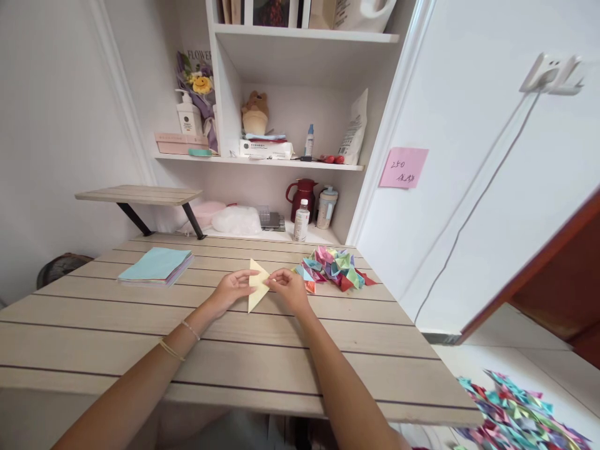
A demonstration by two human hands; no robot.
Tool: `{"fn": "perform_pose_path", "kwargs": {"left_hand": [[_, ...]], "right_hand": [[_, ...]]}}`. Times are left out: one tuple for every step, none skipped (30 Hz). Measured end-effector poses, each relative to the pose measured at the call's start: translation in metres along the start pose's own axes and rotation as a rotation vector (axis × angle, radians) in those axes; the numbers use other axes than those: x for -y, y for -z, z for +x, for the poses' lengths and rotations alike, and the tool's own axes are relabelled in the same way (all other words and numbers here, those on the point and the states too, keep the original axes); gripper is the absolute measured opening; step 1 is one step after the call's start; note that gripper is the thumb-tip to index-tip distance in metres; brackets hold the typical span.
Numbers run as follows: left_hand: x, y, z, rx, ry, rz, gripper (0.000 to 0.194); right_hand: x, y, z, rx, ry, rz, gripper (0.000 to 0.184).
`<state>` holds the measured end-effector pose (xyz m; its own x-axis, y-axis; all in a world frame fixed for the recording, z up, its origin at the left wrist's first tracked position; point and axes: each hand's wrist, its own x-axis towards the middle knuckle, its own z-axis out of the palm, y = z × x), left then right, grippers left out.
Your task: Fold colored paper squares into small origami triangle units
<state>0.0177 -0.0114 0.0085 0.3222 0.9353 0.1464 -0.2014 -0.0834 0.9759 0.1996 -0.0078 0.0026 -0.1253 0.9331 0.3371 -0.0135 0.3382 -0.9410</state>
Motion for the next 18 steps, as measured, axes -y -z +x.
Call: {"fn": "perform_pose_path", "kwargs": {"left_hand": [[0.001,0.001,0.001,-0.019,-0.001,0.008,0.048],[0.001,0.002,0.002,-0.038,-0.003,0.014,0.045],[0.001,0.004,0.003,-0.055,-0.006,0.017,0.043],[0.001,0.004,0.004,-0.069,-0.011,0.017,0.042],[0.0,0.005,0.004,-0.078,-0.015,0.015,0.043],[-0.001,0.005,0.004,-0.077,-0.017,0.009,0.044],[-0.001,0.004,0.003,-0.068,-0.017,0.002,0.045],[-0.002,0.002,0.003,-0.053,-0.02,-0.006,0.047],[-0.002,0.0,0.002,-0.038,-0.028,-0.013,0.05],[-0.002,-0.002,0.001,-0.029,-0.044,-0.018,0.055],[-0.001,-0.003,0.001,-0.03,-0.064,-0.017,0.061],[0.0,-0.005,0.0,-0.043,-0.085,-0.008,0.069],[0.001,-0.006,0.0,-0.063,-0.104,0.01,0.076],[0.002,-0.007,-0.001,-0.085,-0.119,0.038,0.083],[0.003,-0.007,-0.001,-0.104,-0.13,0.074,0.087],[0.004,-0.007,-0.001,-0.117,-0.14,0.115,0.09],[0.005,-0.007,-0.002,-0.122,-0.15,0.158,0.091],[0.006,-0.006,-0.002,-0.119,-0.159,0.2,0.091]], "right_hand": [[0.001,0.0,0.0,0.014,0.001,0.014,0.029],[0.003,0.0,0.0,0.033,0.006,0.011,0.029],[0.004,0.001,-0.001,0.051,0.016,-0.009,0.029],[0.005,0.001,-0.001,0.061,0.03,-0.051,0.028],[0.005,0.001,-0.001,0.057,0.049,-0.11,0.027],[0.005,0.001,-0.001,0.038,0.071,-0.176,0.026],[0.004,0.001,-0.001,0.008,0.093,-0.239,0.024],[0.003,0.001,-0.001,-0.026,0.11,-0.287,0.023],[0.002,0.001,-0.001,-0.054,0.117,-0.314,0.022],[0.001,0.0,-0.001,-0.069,0.112,-0.319,0.022],[0.0,-0.001,-0.001,-0.069,0.096,-0.306,0.023],[0.0,-0.003,-0.001,-0.058,0.072,-0.281,0.025],[-0.001,-0.005,-0.002,-0.04,0.044,-0.247,0.027],[-0.001,-0.006,-0.002,-0.022,0.014,-0.208,0.029],[-0.001,-0.008,-0.003,-0.006,-0.016,-0.165,0.031],[-0.001,-0.01,-0.004,0.002,-0.044,-0.123,0.032],[-0.001,-0.012,-0.004,0.005,-0.067,-0.09,0.034],[-0.001,-0.013,-0.005,0.006,-0.083,-0.068,0.035]]}}
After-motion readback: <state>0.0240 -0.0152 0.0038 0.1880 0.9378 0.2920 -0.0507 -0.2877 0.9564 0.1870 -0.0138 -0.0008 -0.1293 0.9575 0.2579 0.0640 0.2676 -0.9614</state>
